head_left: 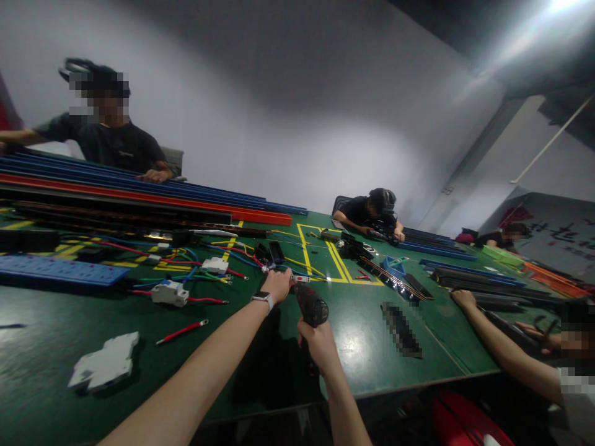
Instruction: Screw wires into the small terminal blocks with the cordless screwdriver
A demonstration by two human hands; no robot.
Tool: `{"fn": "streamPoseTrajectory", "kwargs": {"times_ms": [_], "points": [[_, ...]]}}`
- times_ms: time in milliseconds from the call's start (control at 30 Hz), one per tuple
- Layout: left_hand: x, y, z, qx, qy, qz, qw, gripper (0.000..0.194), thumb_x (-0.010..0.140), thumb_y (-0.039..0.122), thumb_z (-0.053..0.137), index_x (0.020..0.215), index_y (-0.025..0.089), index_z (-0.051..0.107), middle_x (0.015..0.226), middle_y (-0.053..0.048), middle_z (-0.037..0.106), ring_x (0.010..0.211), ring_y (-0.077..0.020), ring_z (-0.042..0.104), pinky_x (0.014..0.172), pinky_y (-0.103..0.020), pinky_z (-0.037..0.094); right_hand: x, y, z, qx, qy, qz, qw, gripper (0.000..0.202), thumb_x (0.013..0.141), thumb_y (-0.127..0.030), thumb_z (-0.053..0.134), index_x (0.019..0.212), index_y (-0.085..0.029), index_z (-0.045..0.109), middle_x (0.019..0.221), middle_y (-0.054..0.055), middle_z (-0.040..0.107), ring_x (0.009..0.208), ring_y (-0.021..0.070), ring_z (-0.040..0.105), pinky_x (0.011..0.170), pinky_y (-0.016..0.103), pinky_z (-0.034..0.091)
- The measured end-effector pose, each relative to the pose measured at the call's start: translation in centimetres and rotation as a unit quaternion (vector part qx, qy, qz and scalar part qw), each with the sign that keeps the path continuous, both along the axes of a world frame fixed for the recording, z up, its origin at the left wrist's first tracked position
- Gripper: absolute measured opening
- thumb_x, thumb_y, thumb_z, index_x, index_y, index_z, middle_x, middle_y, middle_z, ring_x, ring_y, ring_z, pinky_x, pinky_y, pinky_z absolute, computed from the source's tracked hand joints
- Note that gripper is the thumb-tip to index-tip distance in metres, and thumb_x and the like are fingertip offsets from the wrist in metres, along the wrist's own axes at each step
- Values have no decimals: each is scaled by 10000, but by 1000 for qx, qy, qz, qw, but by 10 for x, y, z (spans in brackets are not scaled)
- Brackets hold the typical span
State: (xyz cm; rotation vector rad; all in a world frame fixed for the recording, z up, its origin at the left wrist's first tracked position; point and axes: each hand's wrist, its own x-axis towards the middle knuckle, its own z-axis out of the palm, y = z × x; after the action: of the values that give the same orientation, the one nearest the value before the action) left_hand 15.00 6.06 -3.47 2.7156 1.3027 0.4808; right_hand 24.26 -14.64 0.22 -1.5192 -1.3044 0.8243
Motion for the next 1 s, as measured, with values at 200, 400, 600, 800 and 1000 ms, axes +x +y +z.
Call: {"fn": "streamPoseTrajectory", "kwargs": {"times_ms": [200, 400, 600, 800, 1000], "points": [[0, 1, -1, -6, -8, -3, 1000, 320, 968, 372, 337, 1121, 139, 495, 986, -183, 698, 987, -291, 651, 907, -428, 325, -1, -1, 4, 3, -7, 0, 1000, 156, 755, -206, 496, 611, -184, 549, 540, 3, 572, 559, 157, 563, 541, 241, 376], [0, 0, -1, -3, -11, -1, 1000, 325, 971, 380, 329, 1119, 142, 494, 973, -177, 699, 979, -285, 652, 905, -424, 329, -1, -2, 2, 1, -5, -9, 1000, 153, 763, -212, 492, 629, -185, 562, 536, -2, 576, 563, 158, 565, 561, 244, 391], [0, 0, 0, -11, -10, 5, 1000, 325, 968, 390, 344, 1112, 146, 502, 960, -164, 700, 981, -288, 650, 906, -422, 326, -1, -1, 1, 1, 0, -4, 1000, 150, 750, -219, 496, 612, -187, 548, 520, -1, 570, 543, 159, 557, 539, 246, 383], [0, 1, -2, 0, -14, 1, 1000, 335, 967, 395, 344, 1126, 147, 504, 978, -167, 701, 966, -301, 652, 888, -426, 326, 0, 0, -1, 2, 1, -12, 1000, 133, 758, -234, 502, 653, -184, 566, 523, 2, 583, 522, 162, 552, 522, 248, 382], [1, 2, -5, -1, -20, 0, 1000, 316, 967, 392, 355, 1122, 159, 501, 956, -153, 705, 966, -298, 651, 889, -426, 319, 0, 0, -3, -3, -5, -11, 1000, 132, 761, -244, 509, 667, -180, 575, 532, 6, 590, 527, 162, 559, 520, 244, 379]]}}
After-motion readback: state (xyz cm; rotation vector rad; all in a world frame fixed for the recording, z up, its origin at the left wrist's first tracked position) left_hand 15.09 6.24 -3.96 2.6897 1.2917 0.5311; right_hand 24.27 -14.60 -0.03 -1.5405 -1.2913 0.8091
